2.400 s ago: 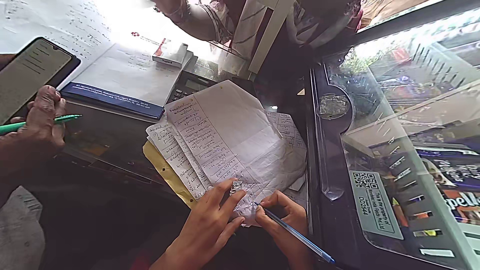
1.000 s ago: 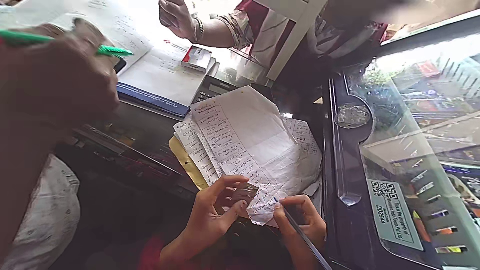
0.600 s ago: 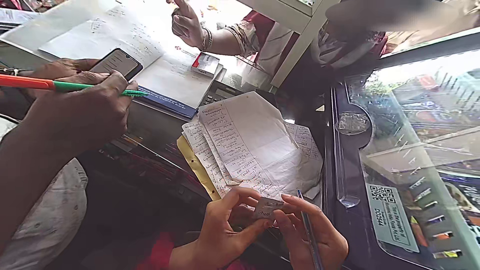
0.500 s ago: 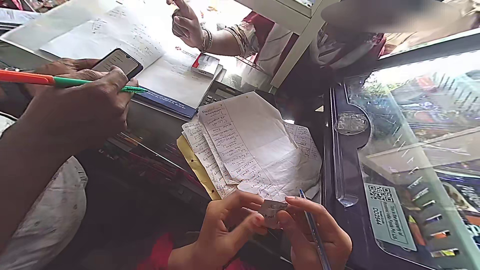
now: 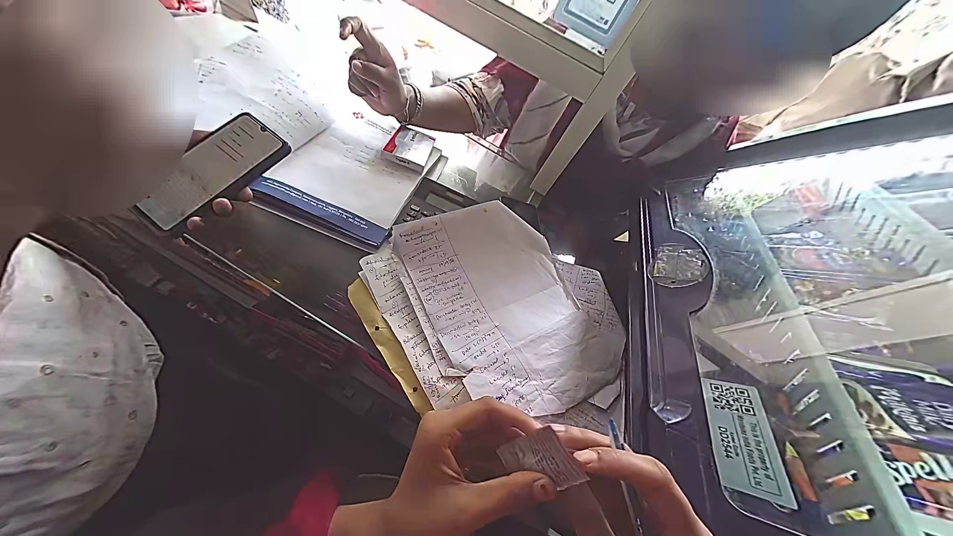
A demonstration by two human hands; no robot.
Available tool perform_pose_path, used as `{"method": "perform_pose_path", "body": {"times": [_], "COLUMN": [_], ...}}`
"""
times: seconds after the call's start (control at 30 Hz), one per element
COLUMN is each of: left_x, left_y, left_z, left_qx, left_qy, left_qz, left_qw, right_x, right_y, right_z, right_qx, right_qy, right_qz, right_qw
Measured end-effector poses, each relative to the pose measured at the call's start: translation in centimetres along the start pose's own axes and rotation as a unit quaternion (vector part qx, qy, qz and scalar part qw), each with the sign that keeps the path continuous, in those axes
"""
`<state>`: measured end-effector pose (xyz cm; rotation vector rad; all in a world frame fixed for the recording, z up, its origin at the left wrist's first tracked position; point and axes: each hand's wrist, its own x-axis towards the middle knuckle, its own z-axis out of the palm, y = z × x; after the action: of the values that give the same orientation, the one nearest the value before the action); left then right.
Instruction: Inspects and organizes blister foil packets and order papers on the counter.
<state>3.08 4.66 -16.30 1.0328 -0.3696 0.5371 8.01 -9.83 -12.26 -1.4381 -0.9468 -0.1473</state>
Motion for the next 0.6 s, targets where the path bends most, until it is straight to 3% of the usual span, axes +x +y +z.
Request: {"method": "perform_pose_path", "body": {"times": [0.1,0.3,0.6], "left_x": [0.2,0.0,-0.6], "left_y": [0.5,1.2,1.5], "left_z": [0.3,0.7,0.6], "left_qx": [0.09,0.114,-0.022], "left_qy": [0.038,0.003,-0.041], "left_qz": [0.043,0.051,-0.022], "left_qw": [0.994,0.992,0.999], "right_x": [-0.2,-0.3,-0.1], "right_y": [-0.6,-1.0,-0.9], "right_z": [-0.2,-0.2,-1.2], "right_qx": [-0.017,-0.054,-0.003], "right_qy": [0.033,0.072,0.058], "right_qz": [0.003,-0.002,0.016], "right_qw": [0.999,0.996,0.998]}}
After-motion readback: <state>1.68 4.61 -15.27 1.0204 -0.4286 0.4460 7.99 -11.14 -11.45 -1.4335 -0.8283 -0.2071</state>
